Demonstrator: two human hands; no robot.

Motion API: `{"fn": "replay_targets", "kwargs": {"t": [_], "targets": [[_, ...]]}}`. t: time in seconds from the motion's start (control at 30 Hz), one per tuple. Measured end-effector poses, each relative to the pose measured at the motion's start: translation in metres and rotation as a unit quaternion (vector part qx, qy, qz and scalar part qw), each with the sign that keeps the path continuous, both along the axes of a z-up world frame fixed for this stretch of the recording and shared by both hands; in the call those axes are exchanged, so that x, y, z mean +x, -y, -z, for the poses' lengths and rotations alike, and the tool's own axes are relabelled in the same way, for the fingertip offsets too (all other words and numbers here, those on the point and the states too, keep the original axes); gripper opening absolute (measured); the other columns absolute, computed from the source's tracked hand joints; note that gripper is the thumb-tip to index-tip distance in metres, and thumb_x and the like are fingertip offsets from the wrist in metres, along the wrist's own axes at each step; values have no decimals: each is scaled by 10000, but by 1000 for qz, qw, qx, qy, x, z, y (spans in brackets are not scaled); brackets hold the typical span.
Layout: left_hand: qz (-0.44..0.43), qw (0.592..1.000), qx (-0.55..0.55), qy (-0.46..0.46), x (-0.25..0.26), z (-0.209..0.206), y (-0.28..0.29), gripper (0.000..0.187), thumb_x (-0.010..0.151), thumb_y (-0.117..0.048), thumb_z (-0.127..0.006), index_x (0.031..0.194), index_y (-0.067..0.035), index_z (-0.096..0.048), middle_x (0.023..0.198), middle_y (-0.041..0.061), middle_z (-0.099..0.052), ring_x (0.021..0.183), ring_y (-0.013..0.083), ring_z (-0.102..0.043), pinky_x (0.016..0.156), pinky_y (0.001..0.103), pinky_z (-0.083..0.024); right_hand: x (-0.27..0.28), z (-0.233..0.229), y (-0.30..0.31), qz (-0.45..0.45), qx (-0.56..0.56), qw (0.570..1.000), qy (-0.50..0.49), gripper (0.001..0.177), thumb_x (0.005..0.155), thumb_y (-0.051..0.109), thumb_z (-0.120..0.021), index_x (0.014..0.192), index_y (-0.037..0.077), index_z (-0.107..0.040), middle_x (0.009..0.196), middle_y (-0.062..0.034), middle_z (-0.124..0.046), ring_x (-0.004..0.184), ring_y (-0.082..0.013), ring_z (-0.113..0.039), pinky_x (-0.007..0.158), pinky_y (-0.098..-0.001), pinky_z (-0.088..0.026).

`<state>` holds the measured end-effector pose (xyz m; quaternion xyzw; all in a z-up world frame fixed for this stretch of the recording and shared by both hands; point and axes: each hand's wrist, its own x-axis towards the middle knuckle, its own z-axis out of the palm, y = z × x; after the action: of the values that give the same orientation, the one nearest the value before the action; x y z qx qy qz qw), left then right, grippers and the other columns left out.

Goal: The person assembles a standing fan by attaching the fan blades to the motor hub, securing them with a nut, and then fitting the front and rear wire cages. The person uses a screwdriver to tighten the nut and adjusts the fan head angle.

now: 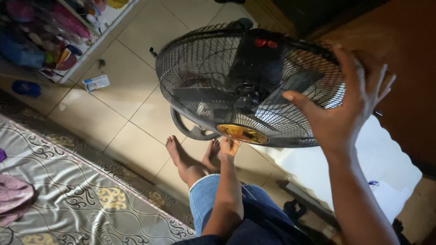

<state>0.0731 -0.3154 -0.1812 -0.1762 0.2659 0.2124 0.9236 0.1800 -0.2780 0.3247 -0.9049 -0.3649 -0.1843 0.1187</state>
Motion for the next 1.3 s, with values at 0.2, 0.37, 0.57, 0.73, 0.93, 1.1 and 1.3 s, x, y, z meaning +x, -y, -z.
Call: {"fn": "replay_targets", "kwargs": {"t": [0.2, 0.37, 0.57, 0.73, 0.93, 1.1, 1.3], "targets": [[-127, 989, -6, 72, 10, 12, 3, 213, 1092, -194, -534, 1120, -27, -662, 1092, 94, -722, 1051, 249, -688, 1018, 475, -549, 21, -3, 8, 15, -5, 1000, -6, 1018, 730, 720, -895, 1526, 194, -542, 1594, -124, -518, 1550, -445, -239, 1270, -716, -135], [-133, 985, 27, 104, 0, 21, -9, 280, 1168, -284, -529, 1058, -65, -666, 982, 56, -708, 952, 219, -666, 987, 475, -545, 20, -13, 29, -5, -27, 999, -34, 959, 808, 606, -917, 1540, 130, -522, 1574, -178, -513, 1541, -414, -365, 1257, -643, -328], [-45, 998, 42, -29, -35, 18, -23, 329, 1147, -331, -500, 1036, -69, -665, 964, 62, -704, 922, 222, -660, 945, 466, -546, 46, 47, 133, -40, 507, 817, -271, 595, 1038, 427, -720, 1417, 5, -543, 1380, -88, -658, 1256, -226, -692, 1109, -363, -602], [-34, 996, 68, -54, -36, 25, -37, 370, 1130, -371, -475, 1018, -73, -663, 950, 67, -700, 897, 224, -655, 910, 458, -547, 83, 251, 177, 127, 413, 730, -529, 590, 1034, 427, -705, 1422, 13, -541, 1383, -92, -654, 1257, -233, -687, 1107, -370, -595], [-40, 993, 83, -73, -39, 42, -36, 419, 1109, -418, -446, 997, -77, -662, 932, 72, -696, 867, 227, -648, 868, 449, -548, 6, 462, 141, 112, 316, 569, -751, 585, 1030, 427, -687, 1427, 23, -538, 1387, -98, -650, 1258, -241, -680, 1105, -378, -587], [-55, 989, 106, -82, -41, 41, -63, 461, 1092, -457, -421, 979, -80, -661, 918, 77, -693, 842, 229, -643, 833, 442, -548, -45, 502, 99, 65, 344, 464, -814, 582, 1027, 427, -672, 1431, 32, -536, 1390, -103, -647, 1258, -249, -675, 1104, -386, -579], [-76, 985, 135, -76, -31, 42, -103, 511, 1071, -505, -392, 957, -85, -659, 900, 83, -689, 813, 232, -636, 791, 433, -549, -47, 507, 91, 39, 368, 436, -820, 578, 1023, 427, -654, 1436, 42, -533, 1394, -108, -643, 1259, -257, -669, 1102, -394, -571]]}}
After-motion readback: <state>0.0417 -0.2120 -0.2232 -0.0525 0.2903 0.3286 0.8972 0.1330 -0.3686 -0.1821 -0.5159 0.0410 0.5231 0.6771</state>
